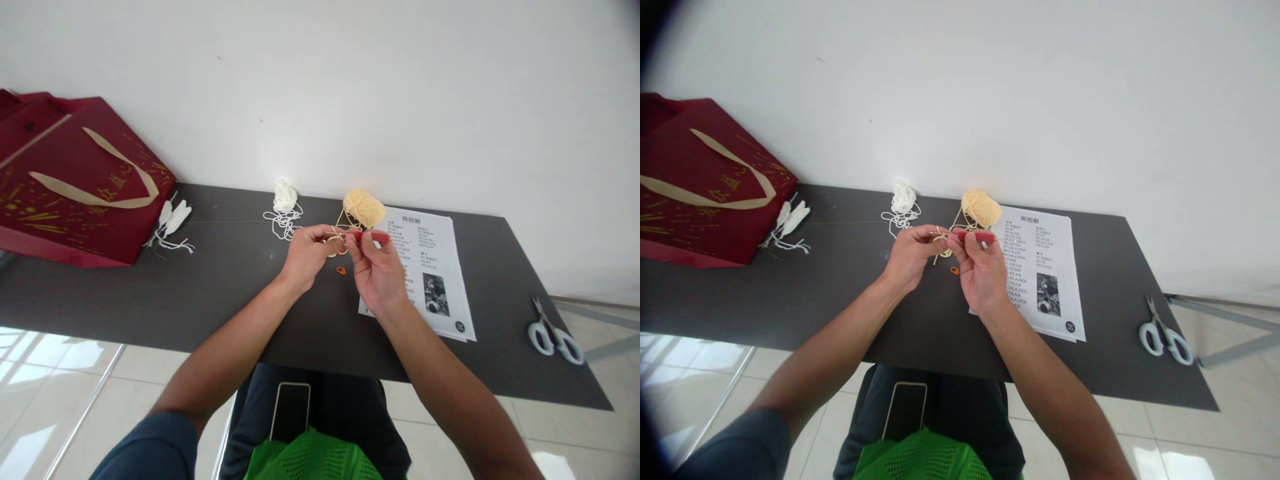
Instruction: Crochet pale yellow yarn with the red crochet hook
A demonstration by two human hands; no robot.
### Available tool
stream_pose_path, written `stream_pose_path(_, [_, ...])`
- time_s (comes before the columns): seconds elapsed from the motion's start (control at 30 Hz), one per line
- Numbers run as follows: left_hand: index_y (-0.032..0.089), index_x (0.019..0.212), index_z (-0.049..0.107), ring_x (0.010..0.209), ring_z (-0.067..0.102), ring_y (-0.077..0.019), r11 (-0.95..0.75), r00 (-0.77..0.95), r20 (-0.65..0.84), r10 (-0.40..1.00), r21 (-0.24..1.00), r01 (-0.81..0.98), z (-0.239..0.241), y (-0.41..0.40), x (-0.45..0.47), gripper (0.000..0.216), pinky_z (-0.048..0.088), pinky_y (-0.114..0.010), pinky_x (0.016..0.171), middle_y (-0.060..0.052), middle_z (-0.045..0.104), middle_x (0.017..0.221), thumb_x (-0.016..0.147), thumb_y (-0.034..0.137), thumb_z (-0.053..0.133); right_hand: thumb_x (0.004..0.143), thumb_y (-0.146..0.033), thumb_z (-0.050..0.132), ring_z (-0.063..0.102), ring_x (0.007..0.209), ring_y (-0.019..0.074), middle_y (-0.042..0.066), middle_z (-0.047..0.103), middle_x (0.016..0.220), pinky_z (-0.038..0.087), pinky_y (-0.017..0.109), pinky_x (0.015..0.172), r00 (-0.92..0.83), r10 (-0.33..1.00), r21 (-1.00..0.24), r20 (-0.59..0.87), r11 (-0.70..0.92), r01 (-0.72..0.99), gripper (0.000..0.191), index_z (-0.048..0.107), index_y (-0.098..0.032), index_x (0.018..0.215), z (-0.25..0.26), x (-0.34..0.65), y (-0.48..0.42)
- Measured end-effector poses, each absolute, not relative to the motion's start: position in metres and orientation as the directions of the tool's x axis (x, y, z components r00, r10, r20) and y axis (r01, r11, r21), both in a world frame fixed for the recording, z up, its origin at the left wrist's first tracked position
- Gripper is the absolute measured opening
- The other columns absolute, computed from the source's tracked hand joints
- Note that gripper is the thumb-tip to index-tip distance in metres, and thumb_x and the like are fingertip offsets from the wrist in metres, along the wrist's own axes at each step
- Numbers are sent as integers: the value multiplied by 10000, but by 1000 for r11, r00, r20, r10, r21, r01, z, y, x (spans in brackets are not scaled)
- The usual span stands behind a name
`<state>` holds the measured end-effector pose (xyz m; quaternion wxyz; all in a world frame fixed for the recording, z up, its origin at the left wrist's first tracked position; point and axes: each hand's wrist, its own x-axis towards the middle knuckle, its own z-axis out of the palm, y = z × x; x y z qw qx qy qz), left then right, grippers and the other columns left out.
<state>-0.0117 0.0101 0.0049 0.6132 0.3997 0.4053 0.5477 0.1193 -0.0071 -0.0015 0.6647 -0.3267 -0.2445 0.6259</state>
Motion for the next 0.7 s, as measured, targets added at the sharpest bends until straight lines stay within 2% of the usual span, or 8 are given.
stream_pose_path(0.23, [177, 1011, 776, 666, 613, -104, 19, 16, -15, 1000, 954, -300, 5, 7, -9, 346, 494, -242, 673, 2, 712, 749, 671, 202, 836, 805, -313, 844, 762, 927, 113, -22, 764, 909, 663, 239, 898, 109, 992, -765, -59, 25, -644, 234, 639, -221, 869, -3, 116, -8])
stream_pose_path(0.5, [169, 952, 786, 647, 640, -115, -6, -14, 2, 1000, 967, -256, 8, 5, -11, 272, 530, -248, 670, 0, 713, 718, 685, 211, 807, 824, -344, 818, 723, 773, 99, -18, 778, 931, 634, 234, 741, 78, 996, -781, -53, 7, -624, 238, 639, -239, 940, 0, 116, -9])
stream_pose_path(0.6, [165, 1017, 783, 664, 665, -129, -19, -5, 18, 1000, 977, -212, 6, 6, -10, 327, 553, -261, 690, -13, 734, 763, 690, 174, 776, 816, -336, 819, 666, 702, 80, -18, 773, 930, 587, 211, 658, 65, 997, -787, -45, 5, -617, 232, 662, -235, 954, 0, 114, -10])
stream_pose_path(0.7, [163, 1092, 770, 673, 679, -134, -33, 23, 37, 999, 986, -161, 2, 7, -10, 378, 563, -261, 689, -29, 750, 808, 715, 172, 750, 790, -317, 840, 644, 689, 74, -18, 765, 898, 570, 207, 656, 96, 995, -784, -38, 30, -620, 226, 666, -220, 898, 0, 112, -11])
